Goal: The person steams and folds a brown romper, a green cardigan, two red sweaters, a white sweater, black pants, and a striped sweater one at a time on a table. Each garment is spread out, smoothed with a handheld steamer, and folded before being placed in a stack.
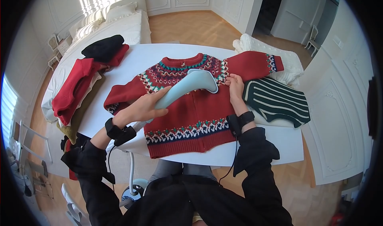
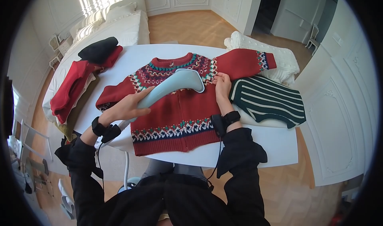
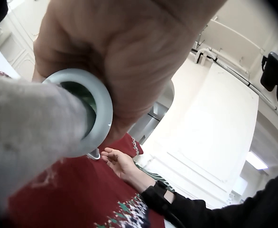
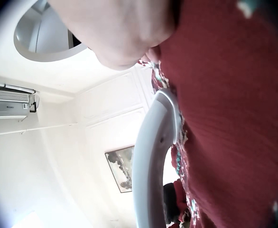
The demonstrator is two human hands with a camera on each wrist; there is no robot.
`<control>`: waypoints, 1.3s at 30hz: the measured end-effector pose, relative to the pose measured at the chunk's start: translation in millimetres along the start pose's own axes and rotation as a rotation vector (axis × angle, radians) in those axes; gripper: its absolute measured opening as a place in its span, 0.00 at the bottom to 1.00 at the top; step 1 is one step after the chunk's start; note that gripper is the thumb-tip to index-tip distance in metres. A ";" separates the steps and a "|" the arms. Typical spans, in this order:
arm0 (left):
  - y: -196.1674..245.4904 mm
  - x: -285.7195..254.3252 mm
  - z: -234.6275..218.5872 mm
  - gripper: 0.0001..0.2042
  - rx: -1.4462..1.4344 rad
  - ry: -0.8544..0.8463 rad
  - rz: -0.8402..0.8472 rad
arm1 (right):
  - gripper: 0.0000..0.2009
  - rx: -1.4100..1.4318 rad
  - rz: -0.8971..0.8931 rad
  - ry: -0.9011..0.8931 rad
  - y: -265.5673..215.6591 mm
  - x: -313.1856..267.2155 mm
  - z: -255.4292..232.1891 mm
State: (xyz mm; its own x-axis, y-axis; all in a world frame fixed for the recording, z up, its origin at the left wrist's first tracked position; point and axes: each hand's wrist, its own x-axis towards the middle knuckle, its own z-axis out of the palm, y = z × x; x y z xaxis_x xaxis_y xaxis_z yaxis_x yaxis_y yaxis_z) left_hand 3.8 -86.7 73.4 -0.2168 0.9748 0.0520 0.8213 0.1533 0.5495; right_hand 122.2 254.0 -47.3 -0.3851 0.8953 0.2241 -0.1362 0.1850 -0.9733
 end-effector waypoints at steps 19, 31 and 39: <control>44.0 -18.0 20.9 0.38 -0.083 -0.060 0.121 | 0.14 -0.303 -0.184 -0.290 -74.6 12.2 -38.7; 35.8 51.2 38.1 0.34 -0.026 0.094 0.067 | 0.15 -1.027 -0.598 -0.183 -34.2 35.3 -85.9; 33.9 45.0 46.3 0.37 -0.045 0.091 0.127 | 0.13 -0.928 -0.580 -0.173 -37.6 31.5 -89.7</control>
State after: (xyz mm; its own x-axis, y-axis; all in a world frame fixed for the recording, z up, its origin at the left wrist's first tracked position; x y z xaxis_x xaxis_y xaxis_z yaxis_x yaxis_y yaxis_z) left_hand 46.3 -30.1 55.7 -0.1610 0.9670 0.1976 0.8214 0.0202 0.5700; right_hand 197.1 311.7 -8.2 -0.6169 0.5192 0.5914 0.3721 0.8546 -0.3622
